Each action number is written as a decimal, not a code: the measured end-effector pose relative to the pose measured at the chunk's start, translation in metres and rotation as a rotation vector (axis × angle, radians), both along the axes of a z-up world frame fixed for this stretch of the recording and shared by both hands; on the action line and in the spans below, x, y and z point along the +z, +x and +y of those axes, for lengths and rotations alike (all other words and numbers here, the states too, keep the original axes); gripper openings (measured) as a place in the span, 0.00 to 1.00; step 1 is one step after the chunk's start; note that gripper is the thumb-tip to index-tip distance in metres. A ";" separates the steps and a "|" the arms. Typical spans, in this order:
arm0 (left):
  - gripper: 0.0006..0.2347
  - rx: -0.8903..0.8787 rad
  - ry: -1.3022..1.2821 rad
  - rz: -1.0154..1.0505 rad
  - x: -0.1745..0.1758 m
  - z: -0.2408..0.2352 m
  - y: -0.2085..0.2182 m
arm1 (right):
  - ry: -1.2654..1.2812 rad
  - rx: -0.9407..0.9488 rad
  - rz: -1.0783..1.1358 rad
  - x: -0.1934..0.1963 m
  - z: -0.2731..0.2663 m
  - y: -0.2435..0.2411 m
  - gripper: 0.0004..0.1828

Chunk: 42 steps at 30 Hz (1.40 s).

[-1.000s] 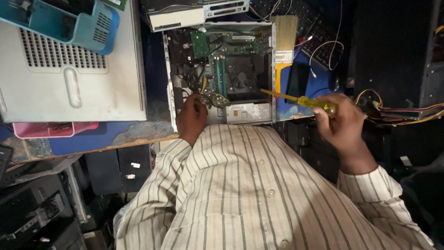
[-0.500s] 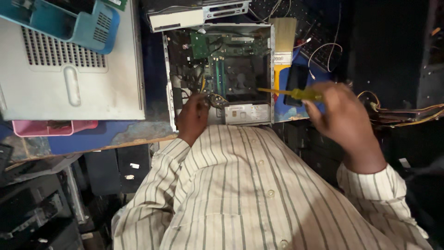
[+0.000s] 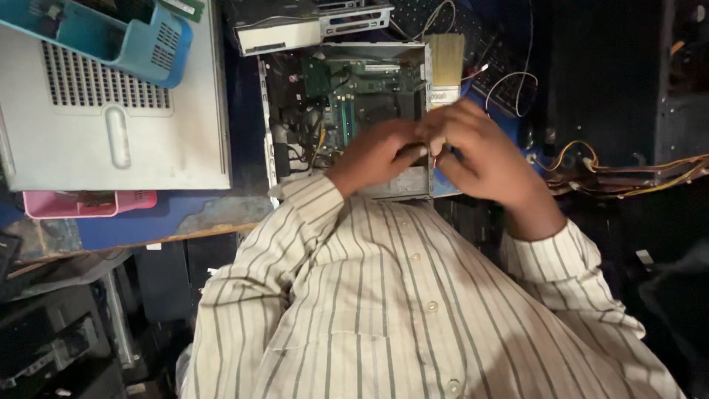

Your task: The person cleans the interior of a desktop computer case using a brush and a screwdriver. They remove a heatsink, brush dust from the motherboard and other components, and then reattach the heatsink.

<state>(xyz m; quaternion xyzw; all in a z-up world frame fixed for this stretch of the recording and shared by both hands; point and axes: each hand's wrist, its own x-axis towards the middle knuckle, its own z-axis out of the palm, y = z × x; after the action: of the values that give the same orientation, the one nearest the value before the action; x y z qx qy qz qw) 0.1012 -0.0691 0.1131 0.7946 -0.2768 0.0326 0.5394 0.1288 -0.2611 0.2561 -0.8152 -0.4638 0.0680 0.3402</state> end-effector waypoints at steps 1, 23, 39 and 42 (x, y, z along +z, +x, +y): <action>0.09 -0.001 0.009 0.016 -0.002 -0.003 0.006 | 0.032 -0.003 0.027 -0.002 0.001 0.000 0.16; 0.08 0.063 -0.074 0.034 -0.003 -0.015 0.022 | 0.763 0.014 0.690 -0.079 -0.005 0.015 0.34; 0.10 0.209 0.001 0.082 -0.008 -0.018 0.018 | 0.730 -0.493 0.398 -0.079 0.024 0.001 0.23; 0.09 0.203 -0.088 0.108 -0.008 -0.019 0.015 | 0.826 -0.674 0.378 -0.083 0.037 -0.026 0.16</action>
<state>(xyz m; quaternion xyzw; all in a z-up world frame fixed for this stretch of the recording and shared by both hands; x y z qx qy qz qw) 0.1160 -0.0881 0.1054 0.7946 -0.1638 0.0562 0.5819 0.1033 -0.2239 0.1729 -0.6909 -0.0969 -0.0867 0.7111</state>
